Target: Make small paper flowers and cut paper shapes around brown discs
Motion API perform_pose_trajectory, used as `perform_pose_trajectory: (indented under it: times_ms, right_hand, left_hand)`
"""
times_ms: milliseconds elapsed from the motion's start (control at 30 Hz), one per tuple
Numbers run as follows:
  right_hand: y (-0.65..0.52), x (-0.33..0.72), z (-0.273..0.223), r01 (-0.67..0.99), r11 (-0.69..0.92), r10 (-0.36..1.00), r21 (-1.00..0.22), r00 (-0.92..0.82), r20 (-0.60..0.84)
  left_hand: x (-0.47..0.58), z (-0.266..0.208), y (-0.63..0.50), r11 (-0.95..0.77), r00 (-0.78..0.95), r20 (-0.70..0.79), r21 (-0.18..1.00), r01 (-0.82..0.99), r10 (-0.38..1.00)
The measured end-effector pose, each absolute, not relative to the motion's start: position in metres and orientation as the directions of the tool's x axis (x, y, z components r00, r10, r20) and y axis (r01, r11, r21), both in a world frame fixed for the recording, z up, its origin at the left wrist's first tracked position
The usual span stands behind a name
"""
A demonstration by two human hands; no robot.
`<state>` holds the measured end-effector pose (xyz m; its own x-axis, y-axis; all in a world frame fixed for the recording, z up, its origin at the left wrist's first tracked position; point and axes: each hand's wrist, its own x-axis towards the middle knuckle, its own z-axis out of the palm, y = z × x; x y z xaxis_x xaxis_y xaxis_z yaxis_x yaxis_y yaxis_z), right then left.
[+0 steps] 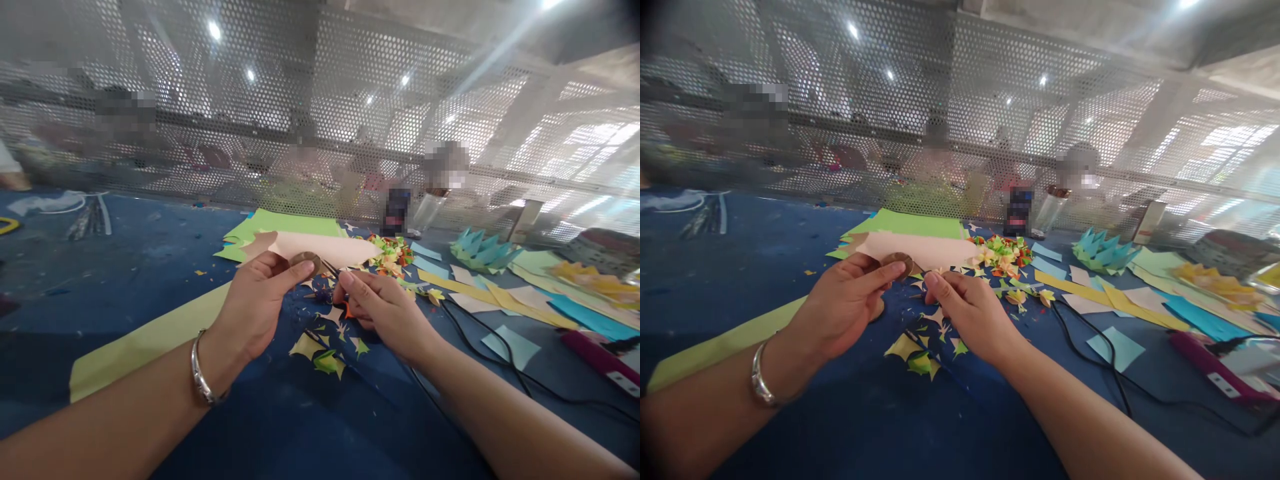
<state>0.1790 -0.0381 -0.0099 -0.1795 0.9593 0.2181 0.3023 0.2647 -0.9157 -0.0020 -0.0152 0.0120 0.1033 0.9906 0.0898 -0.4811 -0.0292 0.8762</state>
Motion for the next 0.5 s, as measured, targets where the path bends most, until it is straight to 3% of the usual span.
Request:
perform_pose_trajectory:
  times_ms: [267, 500]
  right_hand:
    - [-0.038, 0.179, -0.009, 0.275, 0.237, 0.965, -0.932, -0.176, 0.194]
    - [-0.039, 0.179, -0.009, 0.293, 0.265, 0.960, -0.919, -0.174, 0.221]
  left_hand:
    - [-0.006, 0.005, -0.011, -0.096, 0.192, 0.171, 0.932, -0.349, 0.966]
    - [-0.003, -0.003, -0.011, 0.096, 0.327, 0.070, 0.881, -0.464, 0.942]
